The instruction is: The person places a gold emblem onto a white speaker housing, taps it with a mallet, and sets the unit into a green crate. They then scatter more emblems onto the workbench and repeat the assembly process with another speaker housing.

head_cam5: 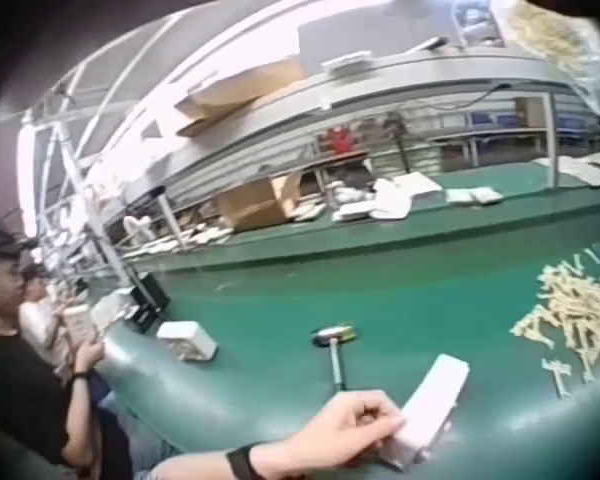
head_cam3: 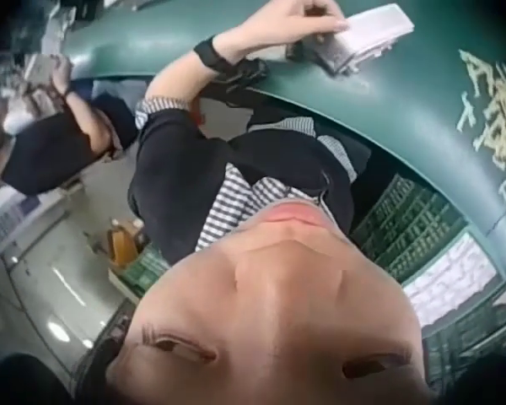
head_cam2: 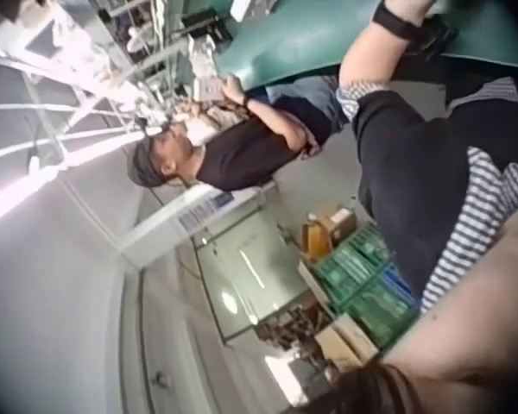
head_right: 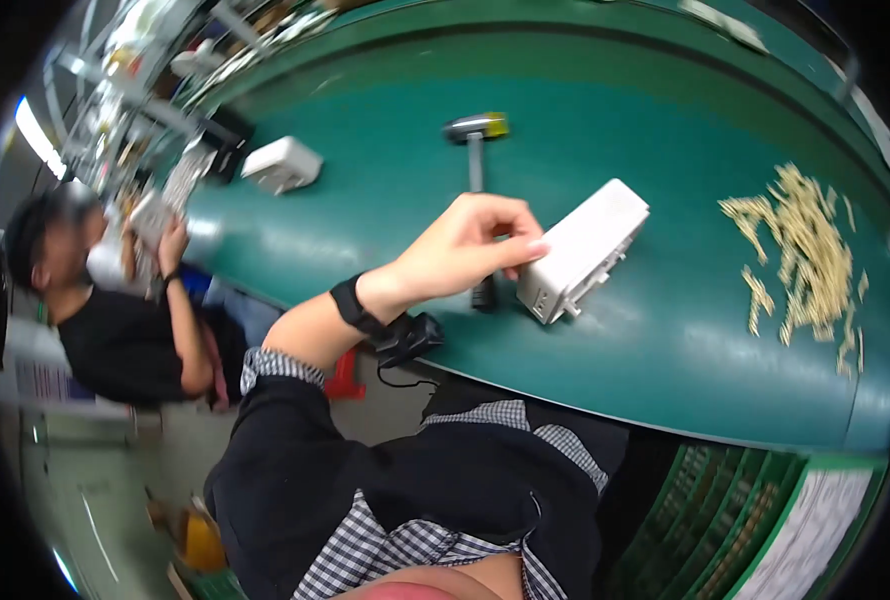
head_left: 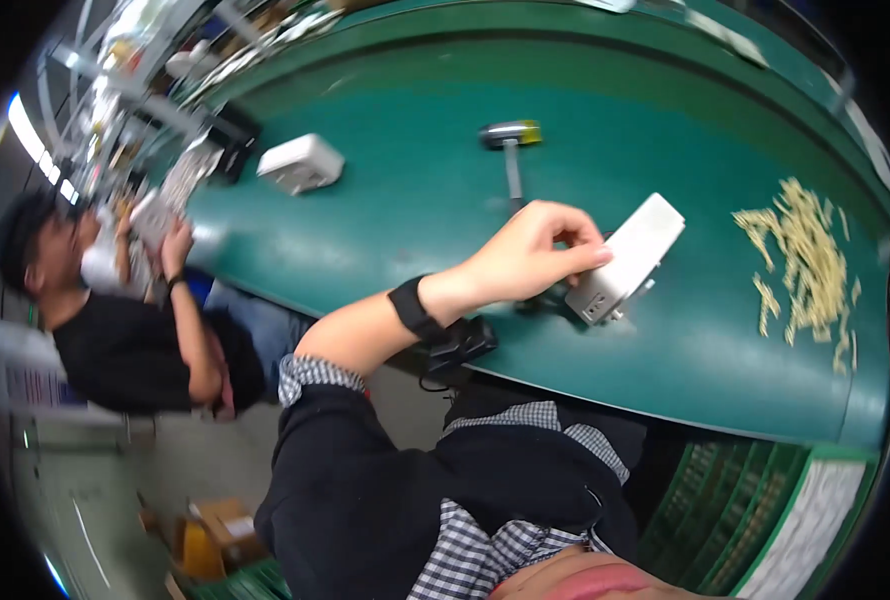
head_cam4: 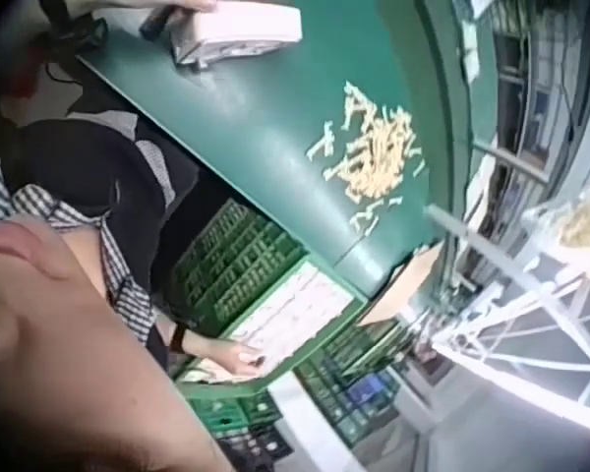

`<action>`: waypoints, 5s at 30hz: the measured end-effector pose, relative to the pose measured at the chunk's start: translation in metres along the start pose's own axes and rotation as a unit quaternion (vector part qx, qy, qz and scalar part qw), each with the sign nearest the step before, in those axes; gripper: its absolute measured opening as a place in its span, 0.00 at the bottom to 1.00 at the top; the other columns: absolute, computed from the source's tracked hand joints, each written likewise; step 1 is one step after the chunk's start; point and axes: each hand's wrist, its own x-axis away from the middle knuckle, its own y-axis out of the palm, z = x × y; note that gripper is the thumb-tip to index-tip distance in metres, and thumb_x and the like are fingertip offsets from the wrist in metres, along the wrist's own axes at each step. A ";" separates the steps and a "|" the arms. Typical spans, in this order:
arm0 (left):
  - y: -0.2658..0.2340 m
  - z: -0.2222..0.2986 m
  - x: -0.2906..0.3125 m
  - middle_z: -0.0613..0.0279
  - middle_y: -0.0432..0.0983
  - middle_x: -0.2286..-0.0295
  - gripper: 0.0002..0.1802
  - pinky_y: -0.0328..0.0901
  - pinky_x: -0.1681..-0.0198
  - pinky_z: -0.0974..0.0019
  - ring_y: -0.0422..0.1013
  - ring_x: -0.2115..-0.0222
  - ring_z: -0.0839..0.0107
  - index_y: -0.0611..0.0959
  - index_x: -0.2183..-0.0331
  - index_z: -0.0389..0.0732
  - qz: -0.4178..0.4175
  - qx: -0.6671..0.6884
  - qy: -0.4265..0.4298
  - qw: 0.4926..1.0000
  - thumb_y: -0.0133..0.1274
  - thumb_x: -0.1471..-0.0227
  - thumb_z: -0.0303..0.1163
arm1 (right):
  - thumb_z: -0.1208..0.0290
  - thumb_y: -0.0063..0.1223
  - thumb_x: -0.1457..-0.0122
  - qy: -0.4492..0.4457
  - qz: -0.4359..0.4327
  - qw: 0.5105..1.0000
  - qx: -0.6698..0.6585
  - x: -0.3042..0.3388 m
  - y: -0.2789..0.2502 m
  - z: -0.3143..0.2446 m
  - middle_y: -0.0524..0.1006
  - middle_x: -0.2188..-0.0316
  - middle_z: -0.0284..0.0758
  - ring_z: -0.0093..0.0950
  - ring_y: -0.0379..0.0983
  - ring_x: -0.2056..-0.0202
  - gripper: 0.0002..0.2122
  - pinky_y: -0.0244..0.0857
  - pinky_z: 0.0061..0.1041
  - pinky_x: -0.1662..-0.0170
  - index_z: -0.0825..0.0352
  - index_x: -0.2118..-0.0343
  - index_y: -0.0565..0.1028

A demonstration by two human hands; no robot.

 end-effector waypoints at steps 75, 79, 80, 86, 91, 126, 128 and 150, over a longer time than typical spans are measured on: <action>-0.014 -0.069 0.185 0.48 0.56 0.46 0.34 0.54 0.47 0.50 0.54 0.46 0.51 0.63 0.47 0.38 0.290 -0.537 -0.195 0.768 0.50 0.53 0.44 | 0.72 0.53 0.50 -0.248 -0.524 0.744 -0.332 0.036 -0.075 -0.056 0.65 0.50 0.47 0.44 0.59 0.47 0.20 0.51 0.36 0.43 0.71 0.53 0.67; 0.088 -0.038 0.212 0.48 0.61 0.49 0.33 0.58 0.49 0.53 0.58 0.48 0.52 0.66 0.49 0.39 0.210 -0.412 -0.321 0.827 0.53 0.56 0.43 | 0.68 0.55 0.50 -0.127 -0.288 0.944 -0.097 0.010 -0.118 0.169 0.63 0.49 0.48 0.44 0.58 0.47 0.24 0.50 0.39 0.43 0.71 0.51 0.65; 0.112 -0.026 0.221 0.48 0.65 0.52 0.30 0.60 0.50 0.55 0.62 0.51 0.53 0.70 0.52 0.38 0.156 -0.413 -0.296 0.847 0.54 0.56 0.43 | 0.66 0.56 0.50 -0.055 -0.260 0.962 -0.059 0.002 -0.133 0.216 0.63 0.49 0.49 0.45 0.58 0.47 0.25 0.50 0.39 0.43 0.72 0.50 0.64; 0.184 -0.063 0.246 0.47 0.76 0.65 0.23 0.67 0.58 0.58 0.72 0.62 0.54 0.79 0.63 0.37 -0.083 -0.369 -0.305 0.874 0.53 0.60 0.43 | 0.57 0.54 0.48 0.320 -0.326 0.887 -0.060 0.019 -0.142 0.420 0.62 0.48 0.49 0.46 0.58 0.48 0.31 0.50 0.40 0.44 0.73 0.47 0.61; 0.180 -0.131 0.280 0.55 0.76 0.81 0.16 0.67 0.76 0.63 0.72 0.81 0.65 0.81 0.78 0.32 -0.195 -0.304 -0.457 0.813 0.53 0.56 0.38 | 0.50 0.54 0.50 0.255 -0.197 0.939 0.118 0.056 -0.135 0.389 0.65 0.51 0.53 0.44 0.59 0.47 0.34 0.53 0.37 0.45 0.73 0.47 0.62; 0.449 0.086 0.679 0.51 0.77 0.70 0.17 0.67 0.63 0.60 0.74 0.68 0.59 0.80 0.68 0.35 0.266 -0.255 -0.435 0.822 0.51 0.57 0.39 | 0.54 0.56 0.47 0.420 -0.587 0.538 -0.436 -0.090 -0.079 0.585 0.69 0.59 0.30 0.27 0.68 0.61 0.22 0.60 0.27 0.62 0.60 0.54 0.64; 0.431 0.072 0.767 0.45 0.76 0.67 0.19 0.66 0.59 0.55 0.71 0.63 0.49 0.80 0.70 0.34 0.257 -0.324 -0.544 0.730 0.49 0.60 0.39 | 0.55 0.57 0.48 0.409 -0.594 0.535 -0.439 -0.094 -0.078 0.586 0.70 0.59 0.29 0.26 0.68 0.62 0.23 0.59 0.29 0.62 0.57 0.52 0.63; 0.503 0.044 0.813 0.59 0.74 0.79 0.13 0.66 0.80 0.68 0.70 0.83 0.70 0.77 0.64 0.34 0.266 0.014 -0.626 0.733 0.51 0.52 0.32 | 0.57 0.59 0.50 0.370 -0.606 0.599 -0.372 -0.110 -0.080 0.580 0.67 0.54 0.31 0.29 0.67 0.58 0.33 0.56 0.36 0.53 0.57 0.44 0.55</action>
